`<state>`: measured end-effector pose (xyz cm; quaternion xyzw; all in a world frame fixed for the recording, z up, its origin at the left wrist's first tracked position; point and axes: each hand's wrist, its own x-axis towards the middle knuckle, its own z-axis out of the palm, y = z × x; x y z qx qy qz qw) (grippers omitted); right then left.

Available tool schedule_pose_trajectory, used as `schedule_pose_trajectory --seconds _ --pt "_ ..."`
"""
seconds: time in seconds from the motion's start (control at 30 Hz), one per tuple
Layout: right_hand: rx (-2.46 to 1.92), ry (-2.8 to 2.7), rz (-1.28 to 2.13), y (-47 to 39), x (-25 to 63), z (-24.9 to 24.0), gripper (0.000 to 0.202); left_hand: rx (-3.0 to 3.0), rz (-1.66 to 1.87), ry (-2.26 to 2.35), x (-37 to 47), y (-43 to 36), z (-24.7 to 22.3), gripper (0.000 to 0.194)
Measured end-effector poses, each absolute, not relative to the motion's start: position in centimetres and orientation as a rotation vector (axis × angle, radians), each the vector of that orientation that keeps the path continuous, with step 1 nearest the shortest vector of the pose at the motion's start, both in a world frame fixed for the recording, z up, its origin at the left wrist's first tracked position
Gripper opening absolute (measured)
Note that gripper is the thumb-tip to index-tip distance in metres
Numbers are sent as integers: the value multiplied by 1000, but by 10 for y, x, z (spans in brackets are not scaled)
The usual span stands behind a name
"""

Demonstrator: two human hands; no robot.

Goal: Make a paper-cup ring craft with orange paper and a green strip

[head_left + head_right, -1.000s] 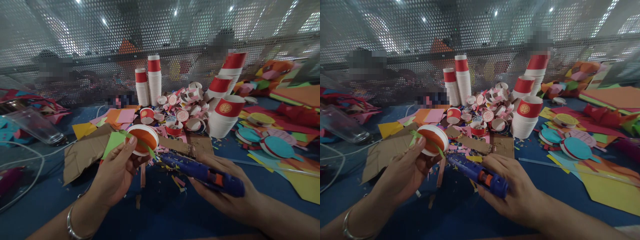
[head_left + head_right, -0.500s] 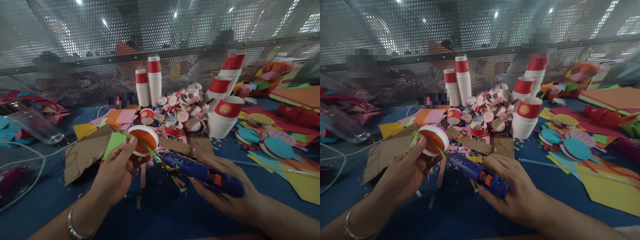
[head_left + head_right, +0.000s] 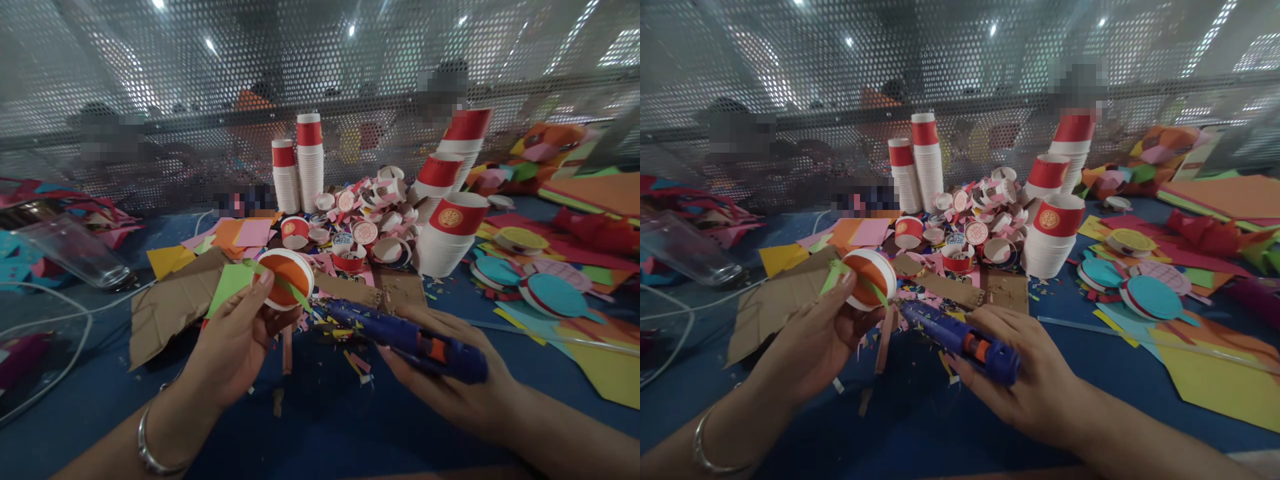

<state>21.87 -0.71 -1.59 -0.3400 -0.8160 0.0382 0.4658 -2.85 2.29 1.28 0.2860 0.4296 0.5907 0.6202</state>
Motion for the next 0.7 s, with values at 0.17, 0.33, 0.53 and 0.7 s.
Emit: schedule_pose_trajectory --seconds 0.17,0.33,0.53,0.7 --pt "-951 -1955 262 -2 223 -21 4 580 1424 1000 -29 30 13 8" --pt "-1064 -1935 478 6 229 -15 16 543 1431 1022 -30 34 15 4" --pt "-1293 -1816 687 22 249 -15 49 514 1346 1020 -30 32 17 9" --pt "-1458 -1574 996 31 270 -21 58 611 1285 992 -31 32 13 11"
